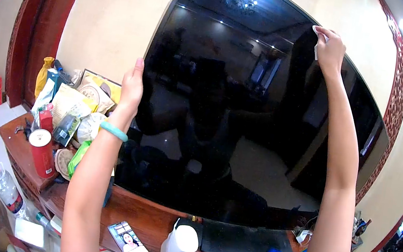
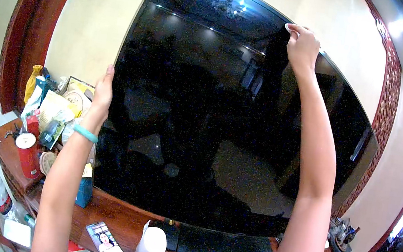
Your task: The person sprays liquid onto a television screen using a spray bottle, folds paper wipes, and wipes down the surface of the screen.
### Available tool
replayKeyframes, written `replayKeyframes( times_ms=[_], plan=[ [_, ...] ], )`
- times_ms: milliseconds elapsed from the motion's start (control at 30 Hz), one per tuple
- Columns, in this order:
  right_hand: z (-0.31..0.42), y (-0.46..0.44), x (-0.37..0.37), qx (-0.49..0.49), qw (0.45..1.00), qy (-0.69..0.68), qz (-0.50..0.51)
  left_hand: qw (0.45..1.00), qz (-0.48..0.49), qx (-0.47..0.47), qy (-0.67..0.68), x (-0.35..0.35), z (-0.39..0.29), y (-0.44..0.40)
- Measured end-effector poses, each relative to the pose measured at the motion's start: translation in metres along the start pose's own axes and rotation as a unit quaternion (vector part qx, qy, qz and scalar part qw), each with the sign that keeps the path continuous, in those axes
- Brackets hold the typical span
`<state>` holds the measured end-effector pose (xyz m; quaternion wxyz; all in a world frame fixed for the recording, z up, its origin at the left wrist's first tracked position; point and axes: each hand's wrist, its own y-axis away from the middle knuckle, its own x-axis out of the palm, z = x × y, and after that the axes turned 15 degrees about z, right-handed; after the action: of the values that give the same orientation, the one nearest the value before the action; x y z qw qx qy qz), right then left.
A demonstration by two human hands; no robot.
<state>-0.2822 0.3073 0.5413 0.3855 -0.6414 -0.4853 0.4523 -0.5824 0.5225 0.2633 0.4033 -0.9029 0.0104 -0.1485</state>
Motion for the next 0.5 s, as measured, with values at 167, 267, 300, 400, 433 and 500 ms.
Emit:
replayKeyframes(
  times_ms=[167,267,300,400,433,500],
  plan=[
    [0.007,0.046,-0.017,0.075,0.748,-0.651,0.104,0.999,0.013,-0.03,0.006,-0.003,-0.018,0.012],
    [0.031,0.084,-0.032,0.066,0.605,-0.772,0.18,1.0,-0.005,-0.002,-0.031,-0.004,-0.022,0.012],
    [0.032,0.095,-0.032,0.045,0.557,-0.803,0.205,0.998,-0.025,0.022,-0.047,-0.01,-0.014,0.007],
    [0.038,0.12,-0.037,0.013,0.418,-0.873,0.253,0.986,-0.088,0.108,-0.094,0.004,-0.05,0.021],
    [0.046,0.128,-0.045,0.007,0.394,-0.882,0.258,0.981,-0.046,0.155,-0.105,0.021,-0.078,0.035],
    [0.058,0.143,-0.054,0.048,0.443,-0.861,0.244,0.973,0.102,0.2,-0.057,0.054,-0.136,0.07]
  ],
)
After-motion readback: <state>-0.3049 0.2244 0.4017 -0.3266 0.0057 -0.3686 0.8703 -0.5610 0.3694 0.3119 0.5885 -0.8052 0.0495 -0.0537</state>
